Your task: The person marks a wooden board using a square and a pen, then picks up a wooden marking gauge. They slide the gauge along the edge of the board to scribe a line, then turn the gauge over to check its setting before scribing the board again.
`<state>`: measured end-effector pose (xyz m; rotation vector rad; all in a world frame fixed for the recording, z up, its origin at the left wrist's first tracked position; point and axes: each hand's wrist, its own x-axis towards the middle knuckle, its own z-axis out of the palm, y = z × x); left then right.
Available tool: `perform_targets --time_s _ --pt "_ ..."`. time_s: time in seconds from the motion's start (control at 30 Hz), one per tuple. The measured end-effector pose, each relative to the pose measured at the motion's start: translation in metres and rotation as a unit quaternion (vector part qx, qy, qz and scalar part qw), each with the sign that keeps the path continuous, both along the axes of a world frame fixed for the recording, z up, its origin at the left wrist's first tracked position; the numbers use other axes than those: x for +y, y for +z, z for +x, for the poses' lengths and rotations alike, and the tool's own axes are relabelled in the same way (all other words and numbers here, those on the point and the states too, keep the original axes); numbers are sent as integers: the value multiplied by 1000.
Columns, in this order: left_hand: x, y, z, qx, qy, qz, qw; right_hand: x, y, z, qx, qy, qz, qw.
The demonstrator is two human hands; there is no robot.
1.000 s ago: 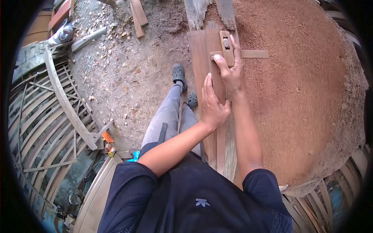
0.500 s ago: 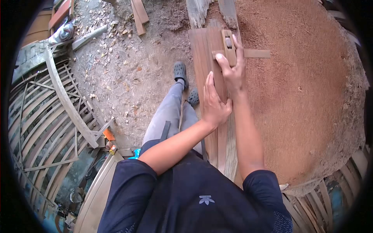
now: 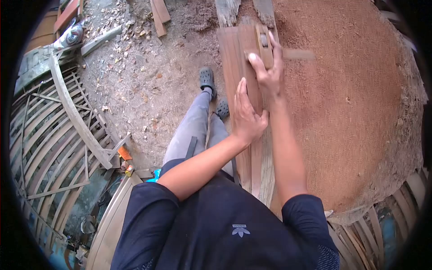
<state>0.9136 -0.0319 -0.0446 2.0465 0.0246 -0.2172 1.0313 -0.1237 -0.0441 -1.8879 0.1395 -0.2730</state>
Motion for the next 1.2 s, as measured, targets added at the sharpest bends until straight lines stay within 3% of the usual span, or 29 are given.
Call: perform_targets --time_s 0.03,0.1,0.13,0.23,0.27,0.3,0.37,0.43,0.53,0.7,0.8,0.9,1.03,1.07,1.2 --pt "0 -1 3 -5 0 1 1000 -1 -7 3 -5 2 0 1000" --pt "0 -4 5 -12 0 -1 1000 -1 -4 1 69 -14 118 991" --pt "-1 -4 0 -15 -2 -4 1000 -5 -8 14 62 -12 68 996" --pt "0 -5 0 1 1 -9 1000 -2 0 3 83 -8 100 991" --pt "1 -5 3 -4 2 -9 1000 -10 -30 -7 4 5 9 1000" --pt "0 -3 5 -7 -1 0 1000 -6 -23 1 -1 7 9 1000" --pt "-1 -6 3 -3 -4 8 1000 -2 -10 4 49 3 117 992" --pt "0 -3 0 -8 -3 11 1000 -7 -13 12 81 -7 64 995" --pt "-1 -2 1 3 7 -13 1000 -5 -21 5 8 16 43 999" --pt "-1 -2 0 2 -1 10 1000 -5 -14 13 81 -8 92 992" --pt "1 0 4 -2 -3 6 1000 -1 -15 6 15 4 55 998" --pt "1 -3 4 2 -6 5 1000 -7 -27 13 38 11 105 994" --pt "1 -3 0 14 -7 -8 1000 -6 -16 17 78 -1 72 994" --pt "2 -3 2 10 -8 -10 1000 -6 -26 6 -3 6 62 998" --pt "1 -5 4 10 -7 -7 1000 -9 -32 7 37 1 89 995"
